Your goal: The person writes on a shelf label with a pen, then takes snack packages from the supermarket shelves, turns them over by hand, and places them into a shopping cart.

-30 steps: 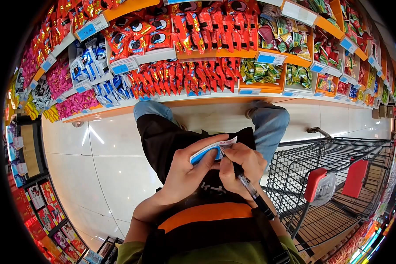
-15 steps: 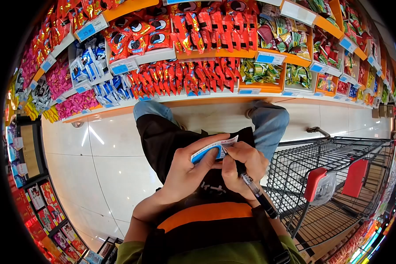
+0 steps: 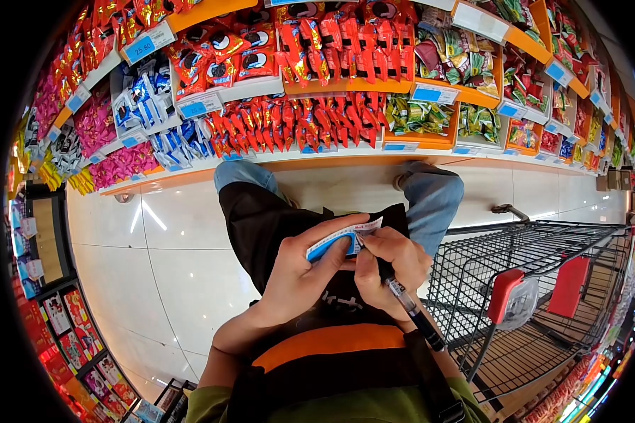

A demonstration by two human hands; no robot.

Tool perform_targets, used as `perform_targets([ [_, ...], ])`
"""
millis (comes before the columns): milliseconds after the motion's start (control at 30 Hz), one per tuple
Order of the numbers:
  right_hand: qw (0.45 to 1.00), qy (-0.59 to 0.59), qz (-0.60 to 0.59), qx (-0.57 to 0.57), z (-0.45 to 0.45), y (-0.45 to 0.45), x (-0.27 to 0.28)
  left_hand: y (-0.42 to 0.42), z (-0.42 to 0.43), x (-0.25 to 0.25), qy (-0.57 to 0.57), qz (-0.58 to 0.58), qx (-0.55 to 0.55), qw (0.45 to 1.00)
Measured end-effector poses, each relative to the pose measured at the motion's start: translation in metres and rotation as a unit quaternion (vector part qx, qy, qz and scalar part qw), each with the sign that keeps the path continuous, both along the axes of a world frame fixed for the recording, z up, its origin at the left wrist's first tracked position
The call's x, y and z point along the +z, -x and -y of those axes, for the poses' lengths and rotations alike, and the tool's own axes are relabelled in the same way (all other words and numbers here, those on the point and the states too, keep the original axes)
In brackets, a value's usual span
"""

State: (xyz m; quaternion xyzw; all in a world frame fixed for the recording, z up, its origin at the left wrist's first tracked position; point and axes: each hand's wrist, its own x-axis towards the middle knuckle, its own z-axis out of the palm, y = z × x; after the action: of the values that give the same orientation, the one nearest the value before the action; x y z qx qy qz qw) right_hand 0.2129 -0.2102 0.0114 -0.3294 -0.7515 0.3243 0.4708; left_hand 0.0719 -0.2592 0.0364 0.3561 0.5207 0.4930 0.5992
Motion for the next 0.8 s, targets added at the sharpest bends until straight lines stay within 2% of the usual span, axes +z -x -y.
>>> perform_targets([
  [167,1.0,0.001,-0.01,-0.002,0.0,0.001,0.0,0.001,0.0,0.001,0.0,0.003,-0.007,1.0],
  [233,1.0,-0.005,-0.022,-0.002,-0.001,0.001,-0.002,0.0,0.0,-0.001,0.004,0.04,0.001,0.999],
  [300,0.995,0.049,-0.086,-0.002,-0.002,-0.003,0.0,0.001,-0.001,-0.001,0.023,0.076,0.006,0.997],
  [333,0.977,0.161,-0.137,0.021,0.003,-0.01,-0.004,0.003,-0.001,-0.001,0.04,0.094,0.008,0.995],
  [367,0.947,0.217,-0.231,0.05,0.006,-0.011,-0.011,0.004,-0.002,-0.001,0.056,0.111,0.011,0.992],
  [467,0.935,0.219,-0.272,0.062,-0.004,-0.013,-0.005,0.003,-0.003,-0.003,0.057,0.125,0.007,0.99],
  [567,0.995,0.098,-0.029,0.007,-0.026,-0.02,0.001,0.002,-0.003,-0.006,0.061,0.128,0.0,0.99],
  [600,0.998,0.062,-0.005,-0.013,-0.033,-0.017,-0.003,0.002,-0.003,-0.006,0.059,0.123,0.006,0.991],
  [700,0.985,0.16,0.048,0.046,-0.039,-0.021,0.003,0.002,-0.003,-0.008,0.049,0.1,0.015,0.994],
  [800,0.974,0.201,0.042,0.093,-0.041,-0.03,-0.017,0.008,-0.003,-0.021,0.026,0.035,-0.011,0.999],
])
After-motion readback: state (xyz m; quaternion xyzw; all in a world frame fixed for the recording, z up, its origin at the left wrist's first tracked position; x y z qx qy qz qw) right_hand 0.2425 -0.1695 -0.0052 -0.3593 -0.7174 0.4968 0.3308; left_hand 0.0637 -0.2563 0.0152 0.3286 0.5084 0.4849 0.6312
